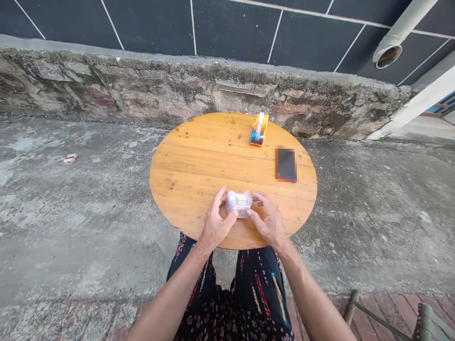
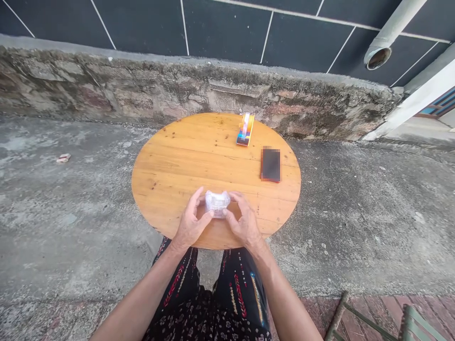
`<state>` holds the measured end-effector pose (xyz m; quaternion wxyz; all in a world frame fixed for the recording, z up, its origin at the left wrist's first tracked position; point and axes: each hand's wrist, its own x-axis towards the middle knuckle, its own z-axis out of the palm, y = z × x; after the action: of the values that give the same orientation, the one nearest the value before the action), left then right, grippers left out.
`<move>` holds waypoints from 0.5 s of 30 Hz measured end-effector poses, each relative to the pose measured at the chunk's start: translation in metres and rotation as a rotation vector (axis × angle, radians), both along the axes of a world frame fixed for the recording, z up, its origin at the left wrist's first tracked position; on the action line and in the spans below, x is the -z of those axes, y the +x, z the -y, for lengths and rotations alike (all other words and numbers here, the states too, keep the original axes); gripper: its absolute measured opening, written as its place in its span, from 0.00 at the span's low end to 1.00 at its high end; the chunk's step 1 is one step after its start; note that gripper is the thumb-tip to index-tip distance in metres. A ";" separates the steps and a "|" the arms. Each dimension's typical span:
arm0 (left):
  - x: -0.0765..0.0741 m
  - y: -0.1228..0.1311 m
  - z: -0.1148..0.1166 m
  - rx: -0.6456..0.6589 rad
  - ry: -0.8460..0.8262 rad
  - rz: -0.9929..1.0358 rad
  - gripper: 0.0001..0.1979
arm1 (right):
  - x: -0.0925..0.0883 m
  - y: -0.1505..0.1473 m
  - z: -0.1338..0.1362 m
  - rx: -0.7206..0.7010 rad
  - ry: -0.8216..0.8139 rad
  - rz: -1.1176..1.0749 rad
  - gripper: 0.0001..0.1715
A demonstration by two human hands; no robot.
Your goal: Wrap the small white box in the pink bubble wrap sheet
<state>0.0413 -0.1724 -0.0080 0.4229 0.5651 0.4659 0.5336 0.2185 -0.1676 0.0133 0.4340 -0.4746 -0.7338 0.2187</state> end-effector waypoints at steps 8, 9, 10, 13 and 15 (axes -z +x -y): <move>-0.001 0.001 -0.001 -0.035 -0.026 -0.016 0.27 | -0.010 0.003 -0.004 0.035 0.167 0.199 0.15; 0.000 0.001 -0.001 -0.039 -0.016 -0.027 0.26 | -0.010 0.003 -0.004 0.025 0.172 0.233 0.14; 0.000 0.001 -0.001 -0.043 -0.009 -0.036 0.26 | -0.010 0.002 -0.005 0.016 0.179 0.264 0.14; 0.000 0.001 -0.001 -0.056 -0.012 -0.055 0.25 | -0.012 0.000 -0.008 -0.002 0.214 0.338 0.13; -0.001 0.001 -0.002 -0.064 -0.015 -0.071 0.25 | -0.014 -0.002 -0.010 -0.011 0.240 0.372 0.13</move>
<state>0.0425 -0.1705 -0.0070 0.3928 0.5653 0.5025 0.5231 0.2166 -0.1579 0.0273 0.3435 -0.4477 -0.8246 0.0406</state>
